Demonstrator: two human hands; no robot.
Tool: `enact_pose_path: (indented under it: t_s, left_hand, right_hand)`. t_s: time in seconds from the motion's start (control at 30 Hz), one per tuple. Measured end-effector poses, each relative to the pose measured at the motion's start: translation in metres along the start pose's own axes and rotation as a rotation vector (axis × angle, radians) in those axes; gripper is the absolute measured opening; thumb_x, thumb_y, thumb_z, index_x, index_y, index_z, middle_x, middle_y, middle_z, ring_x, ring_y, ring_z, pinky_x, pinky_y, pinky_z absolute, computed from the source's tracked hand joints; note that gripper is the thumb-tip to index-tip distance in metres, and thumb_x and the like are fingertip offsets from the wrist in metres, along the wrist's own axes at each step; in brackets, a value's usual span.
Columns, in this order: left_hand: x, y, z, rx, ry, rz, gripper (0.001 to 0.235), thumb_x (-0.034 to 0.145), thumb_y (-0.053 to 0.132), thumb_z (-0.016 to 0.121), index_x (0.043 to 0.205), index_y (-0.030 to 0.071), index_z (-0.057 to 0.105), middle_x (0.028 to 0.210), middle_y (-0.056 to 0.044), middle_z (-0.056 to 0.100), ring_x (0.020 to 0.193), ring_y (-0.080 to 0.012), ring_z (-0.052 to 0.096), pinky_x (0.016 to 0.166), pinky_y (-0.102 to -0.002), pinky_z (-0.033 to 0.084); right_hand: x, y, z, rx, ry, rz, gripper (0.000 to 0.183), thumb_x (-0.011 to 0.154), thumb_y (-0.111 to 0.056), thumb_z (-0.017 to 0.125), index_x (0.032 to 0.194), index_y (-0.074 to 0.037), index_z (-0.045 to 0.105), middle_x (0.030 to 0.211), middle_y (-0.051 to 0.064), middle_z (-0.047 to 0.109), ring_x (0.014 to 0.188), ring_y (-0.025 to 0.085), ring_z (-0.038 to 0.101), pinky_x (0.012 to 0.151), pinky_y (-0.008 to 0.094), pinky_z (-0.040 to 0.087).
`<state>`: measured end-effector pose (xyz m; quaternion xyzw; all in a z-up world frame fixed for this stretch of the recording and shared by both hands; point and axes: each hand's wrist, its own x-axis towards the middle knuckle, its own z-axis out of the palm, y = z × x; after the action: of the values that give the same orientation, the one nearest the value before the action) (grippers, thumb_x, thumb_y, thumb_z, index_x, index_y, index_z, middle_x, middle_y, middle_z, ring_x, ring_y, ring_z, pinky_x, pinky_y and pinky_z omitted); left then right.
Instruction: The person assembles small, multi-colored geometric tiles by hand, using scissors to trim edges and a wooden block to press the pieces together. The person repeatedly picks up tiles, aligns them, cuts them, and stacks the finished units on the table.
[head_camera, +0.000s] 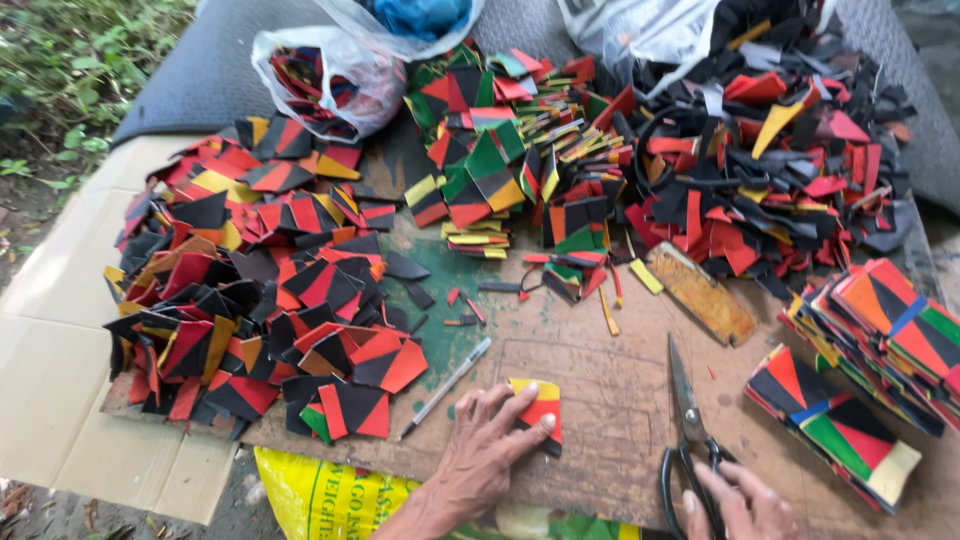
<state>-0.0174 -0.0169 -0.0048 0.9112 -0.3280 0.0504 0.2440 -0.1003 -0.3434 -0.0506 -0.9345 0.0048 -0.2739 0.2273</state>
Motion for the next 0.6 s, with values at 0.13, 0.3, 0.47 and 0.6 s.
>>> enact_pose_path:
  t_s: [0.13,0.3,0.47,0.6]
  left_hand:
    - [0.001,0.002,-0.001,0.020,0.040,0.011,0.051,0.085,0.011,0.060,0.135,0.020,0.067,0.151,-0.013,0.051,0.135,-0.0348,0.041,0.108,-0.056,0.027]
    - [0.005,0.005,-0.006,0.026,0.043,-0.062,0.060,0.088,0.006,0.060,0.148,0.000,0.054,0.145,-0.010,0.056,0.134,-0.0318,0.046,0.108,-0.052,0.031]
    - [0.019,0.010,-0.020,-0.021,0.107,-0.030,0.060,0.073,0.001,0.059,0.133,0.002,0.061,0.138,-0.012,0.062,0.125,-0.0336,0.052,0.099,-0.049,0.037]
    - [0.070,-0.022,-0.036,-0.181,-0.050,-0.318,0.007,0.090,0.006,0.065,0.092,0.000,0.066,0.097,-0.017,0.067,0.100,-0.0346,0.066,0.088,-0.042,0.051]
  right_hand:
    - [0.022,-0.040,0.031,0.257,-0.008,-0.177,0.022,0.072,-0.013,0.080,0.093,-0.018,0.077,0.098,-0.001,0.072,0.091,0.022,0.065,0.088,0.038,0.051]
    - [0.064,-0.107,0.056,0.460,-0.215,-0.114,0.031,0.075,-0.005,0.078,0.106,-0.008,0.074,0.108,0.009,0.069,0.102,0.029,0.062,0.090,0.038,0.050]
    - [0.092,-0.128,0.050,0.387,-0.349,-0.175,0.040,0.070,-0.010,0.081,0.109,-0.011,0.074,0.110,0.011,0.062,0.101,0.030,0.057,0.088,0.042,0.045]
    - [0.094,-0.126,0.056,0.442,-0.373,-0.099,0.036,0.072,-0.013,0.083,0.107,-0.014,0.074,0.110,0.008,0.062,0.100,0.028,0.057,0.088,0.042,0.045]
